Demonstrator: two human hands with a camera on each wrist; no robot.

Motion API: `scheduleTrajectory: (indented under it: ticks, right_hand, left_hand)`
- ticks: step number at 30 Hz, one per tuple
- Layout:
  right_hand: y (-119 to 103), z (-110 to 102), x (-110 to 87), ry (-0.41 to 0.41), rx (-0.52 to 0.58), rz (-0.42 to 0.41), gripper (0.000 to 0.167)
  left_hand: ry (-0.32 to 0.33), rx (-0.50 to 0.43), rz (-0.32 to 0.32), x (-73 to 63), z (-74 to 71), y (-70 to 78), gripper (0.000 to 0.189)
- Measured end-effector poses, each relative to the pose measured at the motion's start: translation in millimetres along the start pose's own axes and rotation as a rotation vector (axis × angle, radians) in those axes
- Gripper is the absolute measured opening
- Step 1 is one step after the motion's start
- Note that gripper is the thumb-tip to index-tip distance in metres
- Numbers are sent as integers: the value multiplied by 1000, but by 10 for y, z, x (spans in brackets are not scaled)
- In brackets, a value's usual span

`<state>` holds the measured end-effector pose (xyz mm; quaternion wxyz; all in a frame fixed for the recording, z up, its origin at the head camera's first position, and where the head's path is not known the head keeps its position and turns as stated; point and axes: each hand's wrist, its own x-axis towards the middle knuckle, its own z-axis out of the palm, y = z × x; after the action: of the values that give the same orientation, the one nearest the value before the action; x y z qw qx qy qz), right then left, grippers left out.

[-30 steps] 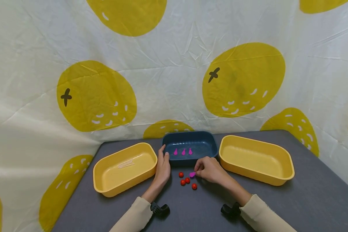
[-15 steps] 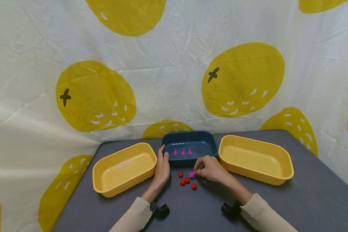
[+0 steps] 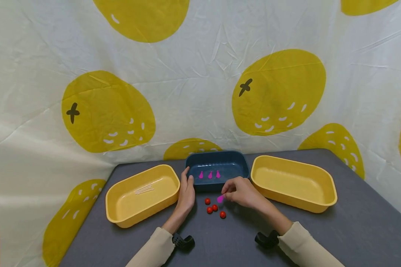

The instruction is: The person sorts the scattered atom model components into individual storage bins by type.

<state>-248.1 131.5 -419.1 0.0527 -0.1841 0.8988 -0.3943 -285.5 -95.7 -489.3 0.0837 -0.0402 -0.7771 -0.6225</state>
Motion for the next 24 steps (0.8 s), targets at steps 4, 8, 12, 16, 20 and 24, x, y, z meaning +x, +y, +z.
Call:
scheduleTrajectory:
  ticks: [4,8,12,16,20,24]
  right_hand:
    - [-10,-22,-3,6,10,17,8]
    - [-23,-48,-14,6,25,23,8]
    - [-30,-67,-27,5,34,4,7]
    - [-25,-81,-37,15,30,-27,7]
    - [-16,-94,-47,21,33,-48,7]
    - [-8,-108,-48,29,40,-56,8]
  left_hand:
    - [0,-2,8,-4,0,-1,54]
    - [-1,-3,9,-12,-3,-3,54]
    - [0,-6,8,-18,-5,-5,54]
    - [0,-6,12,-15,0,-8,54]
    - [0,-6,10,-18,4,-14,54]
    - [-2,-7,11,-19,4,-16,55]
